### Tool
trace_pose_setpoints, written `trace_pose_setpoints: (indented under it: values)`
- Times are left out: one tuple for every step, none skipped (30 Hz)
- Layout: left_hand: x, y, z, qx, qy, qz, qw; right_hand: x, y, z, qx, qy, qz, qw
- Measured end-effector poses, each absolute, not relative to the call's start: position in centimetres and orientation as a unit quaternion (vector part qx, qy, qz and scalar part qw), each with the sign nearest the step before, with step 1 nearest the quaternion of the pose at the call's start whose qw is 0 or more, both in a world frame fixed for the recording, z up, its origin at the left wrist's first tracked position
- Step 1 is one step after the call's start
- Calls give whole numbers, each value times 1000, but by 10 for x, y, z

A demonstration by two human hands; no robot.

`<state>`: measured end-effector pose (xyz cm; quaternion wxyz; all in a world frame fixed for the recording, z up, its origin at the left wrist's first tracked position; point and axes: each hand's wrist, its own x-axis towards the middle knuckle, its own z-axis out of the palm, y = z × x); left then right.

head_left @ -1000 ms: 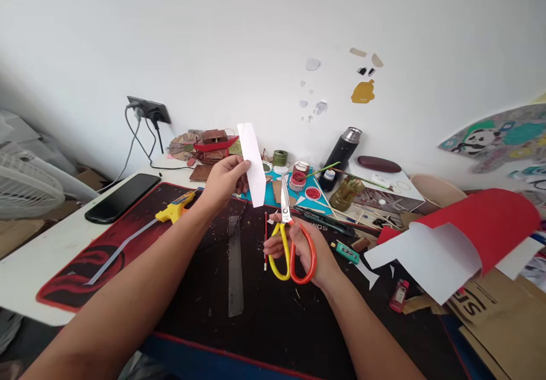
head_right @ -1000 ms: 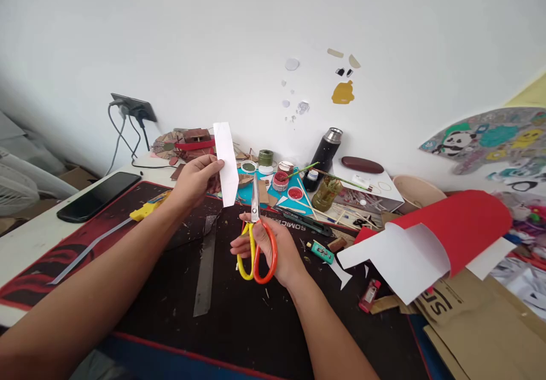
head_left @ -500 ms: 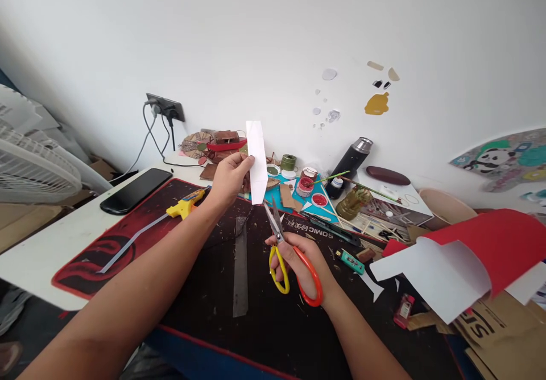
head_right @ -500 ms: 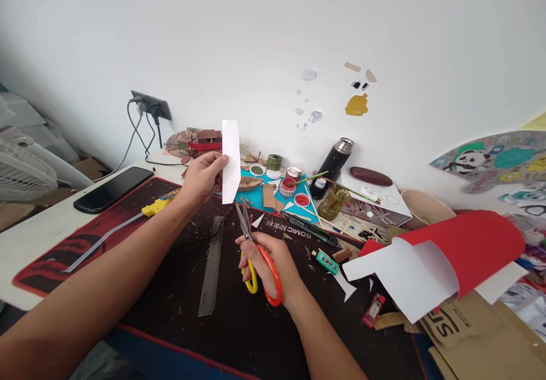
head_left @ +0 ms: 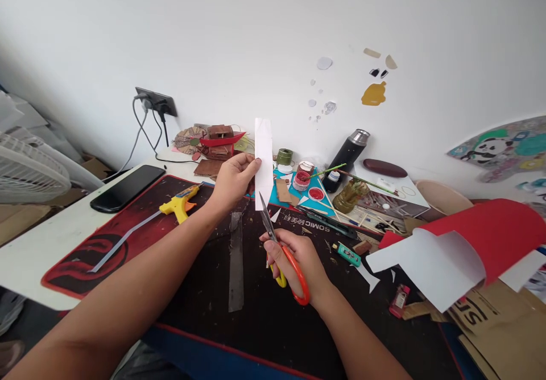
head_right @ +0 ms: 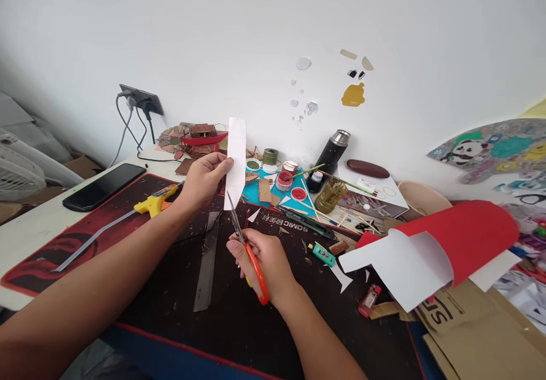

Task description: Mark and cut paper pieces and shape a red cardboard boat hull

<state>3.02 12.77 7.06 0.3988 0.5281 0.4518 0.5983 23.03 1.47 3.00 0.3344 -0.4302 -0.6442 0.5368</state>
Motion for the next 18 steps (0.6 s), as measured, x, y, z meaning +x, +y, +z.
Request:
trace_pose_setpoints:
  values:
    - [30, 127, 70, 529, 451, 597, 399, 230, 15, 31, -430, -646, 534, 334]
    - [31, 127, 71, 531, 450, 596, 400, 231, 15, 31, -430, -648, 532, 334]
    - [31, 127, 71, 533, 448, 595, 401, 231, 15, 32, -430, -650, 531, 333]
    - [31, 126, 71, 535, 446, 594, 401, 231, 14, 32, -431, -650, 530, 332]
    - [31, 125, 72, 537, 445, 594, 400, 231, 14, 33, -431, -651, 530, 333]
    - [31, 125, 73, 537, 444, 596, 399, 231, 14, 32, -429, -650, 531, 334]
    - [30, 124, 73, 537, 444, 597, 397, 231, 14, 32, -428, -648, 533, 336]
    - [30, 124, 74, 536, 445, 600, 394, 231, 14, 31, -427, -646, 535, 339]
    - [30, 124, 75, 536, 446, 602, 390, 231, 14, 30, -426, -645, 536, 341]
    - [29, 124, 76, 536, 446, 604, 386, 231, 15, 30, -425, -645, 536, 342]
    - [29, 123, 76, 537, 445, 606, 383, 231, 15, 29, -425, -646, 534, 342]
    - [29, 123, 77, 539, 443, 606, 381, 231, 15, 29, -425, -648, 532, 341]
    - [29, 123, 77, 541, 442, 606, 380, 231, 15, 28, -426, -650, 530, 340]
    - [29, 122, 78, 543, 442, 604, 381, 231, 15, 29, -426, -650, 529, 340]
    - [30, 122, 78, 544, 442, 602, 382, 231, 15, 29, -427, -650, 529, 340]
    - [30, 122, 78, 545, 443, 600, 383, 231, 15, 29, -428, -649, 529, 340]
    - [30, 121, 78, 545, 444, 599, 383, 231, 15, 29, -429, -649, 530, 339]
    - [30, 121, 78, 545, 445, 599, 383, 231, 15, 30, -429, -649, 531, 337]
